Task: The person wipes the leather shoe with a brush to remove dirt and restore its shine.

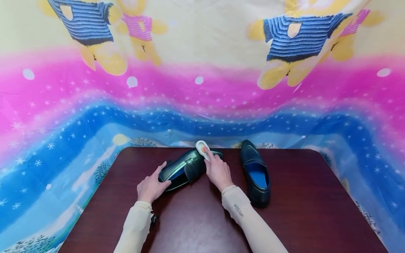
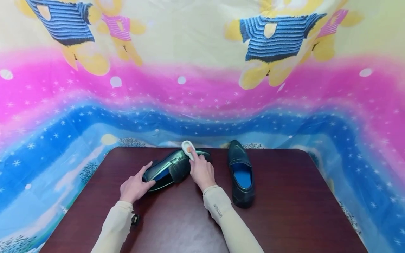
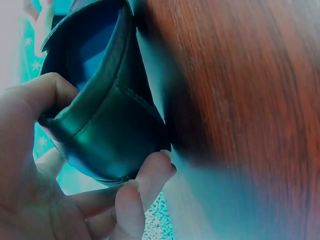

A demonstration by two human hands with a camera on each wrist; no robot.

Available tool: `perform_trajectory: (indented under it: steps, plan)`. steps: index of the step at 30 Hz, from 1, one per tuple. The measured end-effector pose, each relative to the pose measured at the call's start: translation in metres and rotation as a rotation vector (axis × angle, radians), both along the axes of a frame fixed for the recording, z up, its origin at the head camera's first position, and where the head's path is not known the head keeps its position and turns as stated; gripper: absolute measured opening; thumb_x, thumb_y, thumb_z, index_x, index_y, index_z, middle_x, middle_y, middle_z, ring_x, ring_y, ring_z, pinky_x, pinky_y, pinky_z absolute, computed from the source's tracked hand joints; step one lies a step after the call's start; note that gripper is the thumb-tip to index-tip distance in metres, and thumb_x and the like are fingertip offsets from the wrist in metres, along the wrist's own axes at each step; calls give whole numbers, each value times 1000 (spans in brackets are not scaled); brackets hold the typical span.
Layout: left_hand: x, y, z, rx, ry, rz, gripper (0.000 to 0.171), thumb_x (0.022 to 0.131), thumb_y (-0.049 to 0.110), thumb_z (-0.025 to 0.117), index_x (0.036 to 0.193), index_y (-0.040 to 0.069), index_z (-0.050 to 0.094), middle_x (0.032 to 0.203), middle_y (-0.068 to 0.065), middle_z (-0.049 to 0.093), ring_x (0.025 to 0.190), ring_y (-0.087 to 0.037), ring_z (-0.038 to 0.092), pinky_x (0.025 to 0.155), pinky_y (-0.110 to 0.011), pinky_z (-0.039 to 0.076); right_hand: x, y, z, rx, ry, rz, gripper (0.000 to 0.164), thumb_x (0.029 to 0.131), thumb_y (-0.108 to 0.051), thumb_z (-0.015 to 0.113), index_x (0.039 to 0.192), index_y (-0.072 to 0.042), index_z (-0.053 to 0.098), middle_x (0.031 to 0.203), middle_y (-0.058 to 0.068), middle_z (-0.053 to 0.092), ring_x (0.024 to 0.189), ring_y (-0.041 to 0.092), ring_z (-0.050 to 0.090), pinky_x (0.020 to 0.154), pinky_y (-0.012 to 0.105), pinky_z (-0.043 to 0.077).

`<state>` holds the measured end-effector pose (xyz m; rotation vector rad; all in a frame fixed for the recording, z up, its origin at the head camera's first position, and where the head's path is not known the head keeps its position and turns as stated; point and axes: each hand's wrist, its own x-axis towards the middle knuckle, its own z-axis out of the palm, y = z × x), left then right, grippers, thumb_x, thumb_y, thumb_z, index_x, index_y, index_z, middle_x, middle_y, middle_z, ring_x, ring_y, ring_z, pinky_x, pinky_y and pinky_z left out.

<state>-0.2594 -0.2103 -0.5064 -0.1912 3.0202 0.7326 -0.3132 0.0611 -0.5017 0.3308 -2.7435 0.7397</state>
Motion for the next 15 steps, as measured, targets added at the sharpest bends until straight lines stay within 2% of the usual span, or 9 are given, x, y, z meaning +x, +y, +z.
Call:
perform_trajectory:
  steps: [8, 12, 15]
  plan:
    - [2, -3, 2, 0, 6, -5, 79, 91, 48, 69, 161, 46, 31, 53, -5, 47, 49, -22, 42, 46, -33, 28, 2, 29, -6, -110, -84, -156, 47, 108, -28, 56, 153, -24, 44, 90, 13, 64, 63, 26, 57, 56, 42, 47]
    - [2, -3, 0, 0, 0, -10, 80, 91, 49, 69, 161, 46, 30, 54, -5, 49, 50, -23, 44, 46, -34, 29, 5, 32, -4, -147, -88, -153, 47, 108, -27, 55, 154, -20, 43, 95, 16, 66, 69, 29, 61, 62, 46, 51]
    - [2, -2, -1, 0, 3, -9, 79, 91, 49, 69, 161, 46, 31, 55, -6, 51, 52, -23, 46, 47, -35, 31, 6, 28, -3, -182, -53, -86, 48, 110, -27, 51, 157, -21, 40, 98, 15, 66, 72, 28, 61, 66, 47, 51]
